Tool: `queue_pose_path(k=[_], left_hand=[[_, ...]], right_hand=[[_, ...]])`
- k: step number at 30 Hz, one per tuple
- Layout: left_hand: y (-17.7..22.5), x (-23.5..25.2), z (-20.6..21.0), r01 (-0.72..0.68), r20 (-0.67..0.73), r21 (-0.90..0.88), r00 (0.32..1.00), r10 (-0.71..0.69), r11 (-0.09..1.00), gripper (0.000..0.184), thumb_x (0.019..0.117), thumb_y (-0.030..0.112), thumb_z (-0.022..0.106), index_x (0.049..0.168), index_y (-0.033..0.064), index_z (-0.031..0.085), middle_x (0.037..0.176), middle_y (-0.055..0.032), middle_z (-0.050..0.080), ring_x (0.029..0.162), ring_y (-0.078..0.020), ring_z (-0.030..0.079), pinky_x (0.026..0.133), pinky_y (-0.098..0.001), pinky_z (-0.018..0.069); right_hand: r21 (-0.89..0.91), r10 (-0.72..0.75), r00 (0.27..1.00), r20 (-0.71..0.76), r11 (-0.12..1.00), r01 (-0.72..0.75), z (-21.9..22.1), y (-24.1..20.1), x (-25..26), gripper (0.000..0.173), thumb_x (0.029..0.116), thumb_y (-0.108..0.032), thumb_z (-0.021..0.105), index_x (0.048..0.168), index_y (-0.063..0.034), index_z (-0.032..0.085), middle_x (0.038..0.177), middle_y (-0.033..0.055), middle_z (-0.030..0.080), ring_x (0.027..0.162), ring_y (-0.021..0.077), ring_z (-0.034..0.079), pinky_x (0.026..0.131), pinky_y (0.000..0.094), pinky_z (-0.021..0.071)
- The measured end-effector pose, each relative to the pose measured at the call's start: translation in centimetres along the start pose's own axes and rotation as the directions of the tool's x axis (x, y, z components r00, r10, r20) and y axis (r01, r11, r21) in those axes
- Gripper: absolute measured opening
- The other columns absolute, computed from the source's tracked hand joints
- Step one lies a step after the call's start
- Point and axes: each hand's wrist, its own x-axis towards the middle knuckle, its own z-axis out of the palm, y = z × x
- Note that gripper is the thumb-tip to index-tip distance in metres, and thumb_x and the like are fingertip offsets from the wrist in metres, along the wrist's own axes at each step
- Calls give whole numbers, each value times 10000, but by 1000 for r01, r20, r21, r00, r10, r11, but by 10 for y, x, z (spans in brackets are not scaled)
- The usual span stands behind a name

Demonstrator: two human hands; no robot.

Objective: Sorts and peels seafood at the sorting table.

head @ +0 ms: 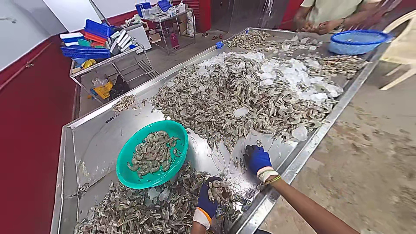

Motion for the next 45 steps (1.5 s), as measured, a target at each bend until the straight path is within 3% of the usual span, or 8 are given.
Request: queue_pose_path(k=[6,10,13,23,30,36,40,45], left_hand=[[-25,16,-5,-287,-201,-298,951,235,910,331,837,-86,590,1155,-174,576,1025,-147,668,921,-26,622,879,-188,527],[-27,12,-15,-306,-231,-351,944,235,885,378,830,-96,590,1197,-185,587,1113,-160,695,1020,-42,643,962,-195,510],[-44,21,-15,-372,-217,-275,922,319,887,465,812,-4,591,1225,-216,565,1166,-227,684,1068,-119,666,1009,-266,520],[-8,17,8,-42,-310,-409,946,-95,912,247,991,-25,529,1203,-75,644,1036,-135,694,887,-91,653,850,-251,547],[10,21,31,182,-108,142,980,-167,973,497,902,5,682,1380,10,548,1208,-221,690,1140,-328,676,1026,-507,517],[3,6,13,47,27,93,998,-50,995,567,838,-102,670,1382,-94,509,1289,-251,627,1204,-271,617,1074,-391,472],[-17,0,0,-4,2,-21,1000,4,1000,571,857,-95,640,1405,-112,482,1315,-256,610,1201,-238,611,1063,-347,480],[-32,-12,-20,-46,-113,-88,993,36,995,440,859,-48,646,1289,-118,585,1192,-202,677,1074,-149,650,992,-291,516]], right_hand=[[134,-464,772,433,881,454,0,-82,-35,432,1048,-225,546,1477,-177,581,1343,217,638,1192,425,642,975,638,511],[50,-101,975,197,994,93,-32,-145,35,397,1039,-273,558,1331,-15,635,1368,284,607,1254,467,604,1018,648,479],[112,103,993,64,988,-109,3,-163,61,578,976,-121,628,1489,74,447,1477,328,491,1355,490,506,1101,600,433],[-101,-287,862,417,928,358,15,-98,-73,294,1048,-104,508,1314,-21,604,1276,250,651,1190,447,641,959,599,526],[-65,-348,883,316,920,386,-4,-83,-109,386,908,-68,671,1275,44,631,1271,245,643,1219,432,596,1052,569,435],[-156,-474,868,146,855,494,5,-61,-75,141,901,17,639,1007,25,732,1050,233,717,1101,440,656,1071,612,430],[-135,-202,942,267,960,245,9,-46,-45,341,1001,-179,600,1286,3,643,1365,263,591,1292,479,549,1001,646,479],[76,-458,706,541,862,501,5,-76,-77,318,1070,-281,510,1242,-97,704,1234,222,681,1150,434,655,941,654,513]])
